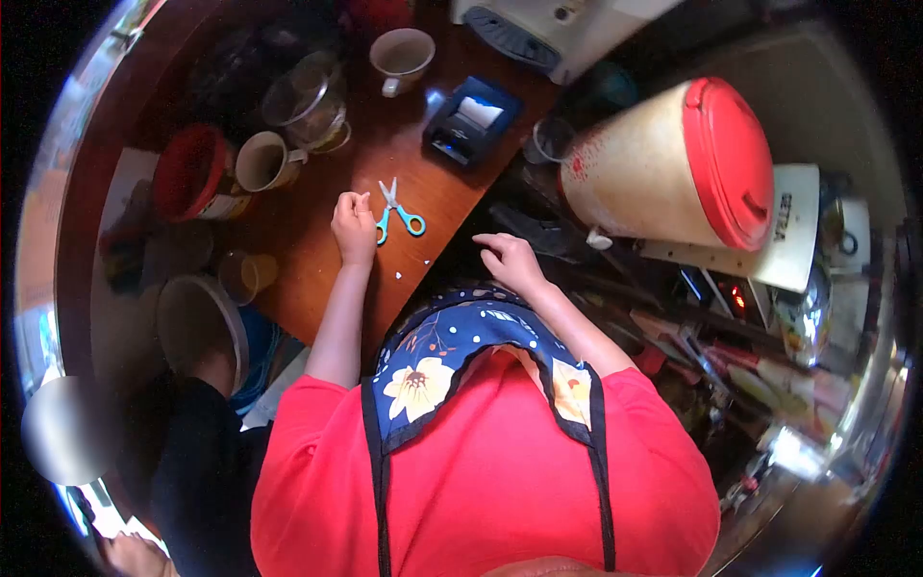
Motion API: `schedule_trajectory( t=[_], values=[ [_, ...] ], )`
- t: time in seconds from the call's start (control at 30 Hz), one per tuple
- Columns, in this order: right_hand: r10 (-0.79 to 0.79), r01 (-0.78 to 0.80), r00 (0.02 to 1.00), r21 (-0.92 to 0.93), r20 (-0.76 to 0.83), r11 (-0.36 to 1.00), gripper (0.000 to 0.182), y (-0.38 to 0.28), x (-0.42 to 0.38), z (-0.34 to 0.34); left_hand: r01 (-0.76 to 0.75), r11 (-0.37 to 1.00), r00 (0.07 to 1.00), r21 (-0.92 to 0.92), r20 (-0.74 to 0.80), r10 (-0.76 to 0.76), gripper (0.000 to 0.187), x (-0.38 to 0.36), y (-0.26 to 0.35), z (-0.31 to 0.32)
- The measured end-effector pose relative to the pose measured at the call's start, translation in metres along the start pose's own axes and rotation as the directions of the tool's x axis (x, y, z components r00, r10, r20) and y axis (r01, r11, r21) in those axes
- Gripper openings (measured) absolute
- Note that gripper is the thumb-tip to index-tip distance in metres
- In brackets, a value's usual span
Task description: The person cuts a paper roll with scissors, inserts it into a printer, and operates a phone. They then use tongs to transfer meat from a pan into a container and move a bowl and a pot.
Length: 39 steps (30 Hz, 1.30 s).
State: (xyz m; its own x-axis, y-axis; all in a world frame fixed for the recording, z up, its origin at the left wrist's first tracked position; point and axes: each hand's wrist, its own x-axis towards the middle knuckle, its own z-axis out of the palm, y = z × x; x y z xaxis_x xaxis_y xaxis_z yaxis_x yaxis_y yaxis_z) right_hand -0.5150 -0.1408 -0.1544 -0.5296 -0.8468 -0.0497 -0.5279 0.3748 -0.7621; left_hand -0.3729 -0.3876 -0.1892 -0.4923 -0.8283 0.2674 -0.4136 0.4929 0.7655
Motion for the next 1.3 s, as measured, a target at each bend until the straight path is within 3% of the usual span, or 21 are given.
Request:
schedule_trajectory(
  t=[0.03, 0.07, 0.13, 0.17, 0.2, 0.27, 0.3, 0.37, 0.5, 0.57, 0.63, 0.7, 0.77, 0.87, 0.97, 1.03, 1.1, 1.13, 1.2, 1.27, 1.3],
  values=[
    [0.014, -0.014, 1.0, -0.001, -0.025, 1.0, 0.03, -0.006, -0.005, -0.005, 0.211, 0.964, 0.973, -0.164, 0.125, -0.192, 0.016, -0.003, 0.014, 0.002],
    [0.101, -0.098, 0.995, 0.09, -0.027, 0.991, 0.033, -0.012, -0.01, -0.01, 0.374, 0.823, 0.914, -0.428, 0.319, -0.25, 0.016, -0.011, 0.026, 0.009],
    [0.219, -0.199, 0.975, 0.294, -0.036, 0.935, 0.049, -0.027, -0.019, -0.021, 0.366, 0.776, 0.87, -0.513, 0.484, -0.09, 0.012, -0.04, 0.049, 0.035],
    [0.213, -0.187, 0.975, 0.293, -0.059, 0.938, 0.049, -0.03, -0.023, -0.024, 0.536, 0.642, 0.775, -0.548, 0.622, -0.117, 0.011, -0.057, 0.072, 0.045],
    [0.177, -0.142, 0.982, 0.365, -0.064, 0.92, 0.053, -0.037, -0.03, -0.029, 0.774, 0.514, 0.519, -0.371, 0.836, -0.179, 0.013, -0.064, 0.101, 0.031],
    [0.112, -0.058, 0.988, 0.415, -0.108, 0.908, 0.059, -0.038, -0.049, -0.033, 0.736, 0.459, 0.583, -0.497, 0.81, -0.058, 0.015, -0.104, 0.119, 0.055],
    [0.124, -0.055, 0.978, 0.363, -0.17, 0.93, 0.053, -0.032, -0.061, -0.033, 0.864, 0.273, 0.464, -0.424, 0.88, -0.103, 0.014, -0.116, 0.131, 0.059],
    [0.181, -0.071, 0.948, 0.38, -0.262, 0.922, 0.041, -0.016, -0.089, -0.039, 0.918, 0.169, 0.361, -0.358, 0.933, 0.015, 0.011, -0.136, 0.14, 0.066],
    [0.236, -0.113, 0.909, 0.342, -0.342, 0.933, 0.027, 0.028, -0.165, -0.051, 0.937, 0.206, 0.292, -0.281, 0.956, -0.026, 0.007, -0.206, 0.172, 0.093],
    [0.184, -0.126, 0.891, 0.164, -0.415, 0.978, 0.02, 0.05, -0.208, -0.053, 0.957, 0.185, 0.237, -0.225, 0.97, -0.046, 0.005, -0.249, 0.176, 0.109],
    [0.261, -0.218, 0.906, 0.16, -0.333, 0.963, 0.017, 0.057, -0.248, -0.061, 0.949, 0.261, 0.19, -0.176, 0.981, -0.03, 0.006, -0.286, 0.18, 0.118],
    [0.36, -0.307, 0.907, 0.241, -0.22, 0.921, 0.018, 0.069, -0.279, -0.062, 0.972, 0.23, 0.072, -0.042, 0.99, -0.125, 0.007, -0.314, 0.187, 0.121],
    [0.376, -0.342, 0.918, 0.233, -0.123, 0.91, 0.024, 0.081, -0.294, -0.065, 0.985, 0.168, 0.063, -0.026, 0.974, -0.218, 0.018, -0.331, 0.188, 0.128],
    [0.262, -0.246, 0.949, 0.106, -0.176, 0.963, 0.027, 0.093, -0.281, -0.07, 0.986, 0.119, 0.145, -0.116, 0.951, -0.273, 0.018, -0.323, 0.174, 0.152],
    [0.191, -0.189, 0.961, 0.026, -0.201, 0.982, 0.029, 0.089, -0.224, -0.088, 0.959, 0.011, 0.242, -0.282, 0.8, -0.549, 0.013, -0.288, 0.145, 0.203],
    [0.045, -0.066, 0.972, -0.084, -0.229, 0.994, 0.028, 0.073, -0.167, -0.104, 0.942, -0.048, 0.262, -0.333, 0.814, -0.519, 0.012, -0.271, 0.073, 0.285],
    [0.003, -0.004, 0.969, -0.005, -0.246, 1.0, 0.026, 0.061, -0.106, -0.106, 0.917, -0.137, 0.151, -0.376, 0.641, -0.753, 0.008, -0.253, 0.033, 0.378],
    [-0.078, 0.067, 0.966, -0.053, -0.246, 0.996, 0.026, 0.052, -0.074, -0.109, 0.902, -0.191, 0.112, -0.388, 0.636, -0.764, 0.007, -0.24, 0.029, 0.4],
    [-0.236, 0.203, 0.938, -0.147, -0.253, 0.968, 0.025, 0.034, -0.009, -0.107, 0.884, -0.206, 0.191, -0.419, 0.728, -0.659, 0.007, -0.206, 0.039, 0.432],
    [-0.378, 0.311, 0.881, -0.256, -0.283, 0.915, 0.025, 0.019, 0.058, -0.097, 0.889, -0.106, 0.309, -0.446, 0.754, -0.579, 0.007, -0.184, 0.045, 0.449],
    [-0.437, 0.346, 0.846, -0.308, -0.305, 0.886, 0.025, 0.011, 0.089, -0.09, 0.885, 0.03, 0.403, -0.464, 0.734, -0.547, 0.008, -0.179, 0.051, 0.44]
  ],
)
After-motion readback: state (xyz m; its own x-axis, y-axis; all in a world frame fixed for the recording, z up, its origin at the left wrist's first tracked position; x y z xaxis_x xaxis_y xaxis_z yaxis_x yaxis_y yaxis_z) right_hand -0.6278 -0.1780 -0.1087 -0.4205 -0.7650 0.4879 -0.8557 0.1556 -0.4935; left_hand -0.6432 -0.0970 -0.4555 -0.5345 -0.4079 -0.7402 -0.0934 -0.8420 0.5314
